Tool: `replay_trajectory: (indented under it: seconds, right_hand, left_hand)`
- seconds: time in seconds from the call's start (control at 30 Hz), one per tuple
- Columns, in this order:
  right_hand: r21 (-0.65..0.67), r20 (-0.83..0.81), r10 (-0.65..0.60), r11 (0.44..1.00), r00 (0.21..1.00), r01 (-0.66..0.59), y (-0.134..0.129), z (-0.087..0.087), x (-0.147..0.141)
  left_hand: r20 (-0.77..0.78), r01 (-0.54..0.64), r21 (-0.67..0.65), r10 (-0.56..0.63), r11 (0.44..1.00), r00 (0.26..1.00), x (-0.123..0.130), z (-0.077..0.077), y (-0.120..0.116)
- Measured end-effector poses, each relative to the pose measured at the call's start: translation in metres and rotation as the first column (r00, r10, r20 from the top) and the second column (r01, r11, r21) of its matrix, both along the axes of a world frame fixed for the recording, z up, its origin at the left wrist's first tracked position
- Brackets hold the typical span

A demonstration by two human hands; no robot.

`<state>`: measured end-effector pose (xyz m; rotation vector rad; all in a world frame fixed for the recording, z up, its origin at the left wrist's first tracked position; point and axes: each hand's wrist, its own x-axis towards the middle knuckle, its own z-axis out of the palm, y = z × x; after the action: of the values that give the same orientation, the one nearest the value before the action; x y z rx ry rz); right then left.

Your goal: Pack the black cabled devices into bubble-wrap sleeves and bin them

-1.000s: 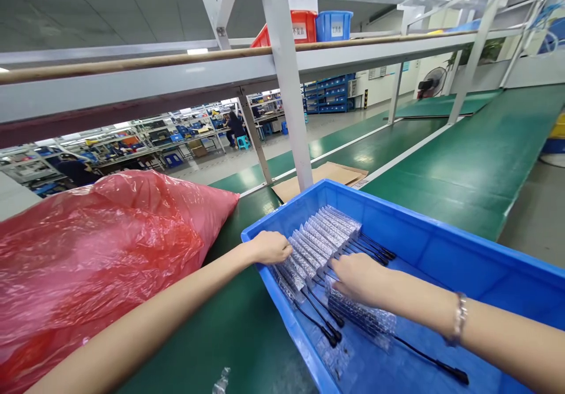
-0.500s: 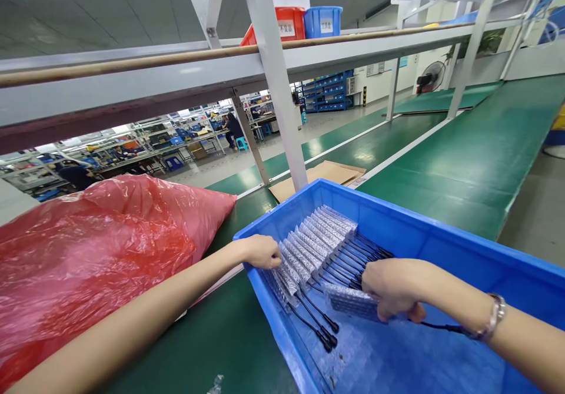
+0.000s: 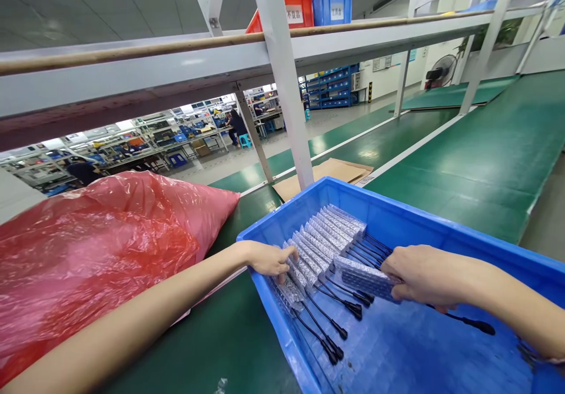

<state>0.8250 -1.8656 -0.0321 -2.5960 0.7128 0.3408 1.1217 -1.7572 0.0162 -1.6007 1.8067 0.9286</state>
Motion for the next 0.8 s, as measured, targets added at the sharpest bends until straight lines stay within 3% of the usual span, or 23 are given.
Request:
replay_trajectory:
  seconds: [0.17, 0.37, 0.5, 0.6, 0.8]
  right_hand:
    - [-0.015, -0.022, -0.052, 0.999, 0.998, 0.051, -0.006, 0.003, -0.007]
    - [0.015, 0.003, -0.102, 0.995, 0.995, 0.102, -0.007, 0.016, -0.010]
    - [0.010, 0.043, -0.095, 0.995, 0.995, 0.095, -0.009, 0.018, -0.012]
    - [-0.002, 0.071, -0.087, 0.996, 0.994, 0.088, -0.009, 0.019, -0.014]
    - [0.019, 0.096, -0.096, 0.995, 0.991, 0.094, -0.012, 0.022, -0.019]
  left_hand:
    - [0.078, 0.083, -0.013, -0.082, 0.996, 0.994, -0.002, -0.004, -0.002]
    - [0.165, 0.254, -0.239, -0.218, 0.937, 0.962, -0.006, -0.011, 0.001]
    - [0.184, 0.314, -0.262, -0.272, 0.913, 0.945, -0.008, -0.012, -0.001]
    - [0.201, 0.318, -0.261, -0.270, 0.911, 0.941, -0.010, -0.014, -0.004]
    - [0.261, 0.240, -0.350, -0.151, 0.906, 0.953, -0.017, -0.022, -0.019]
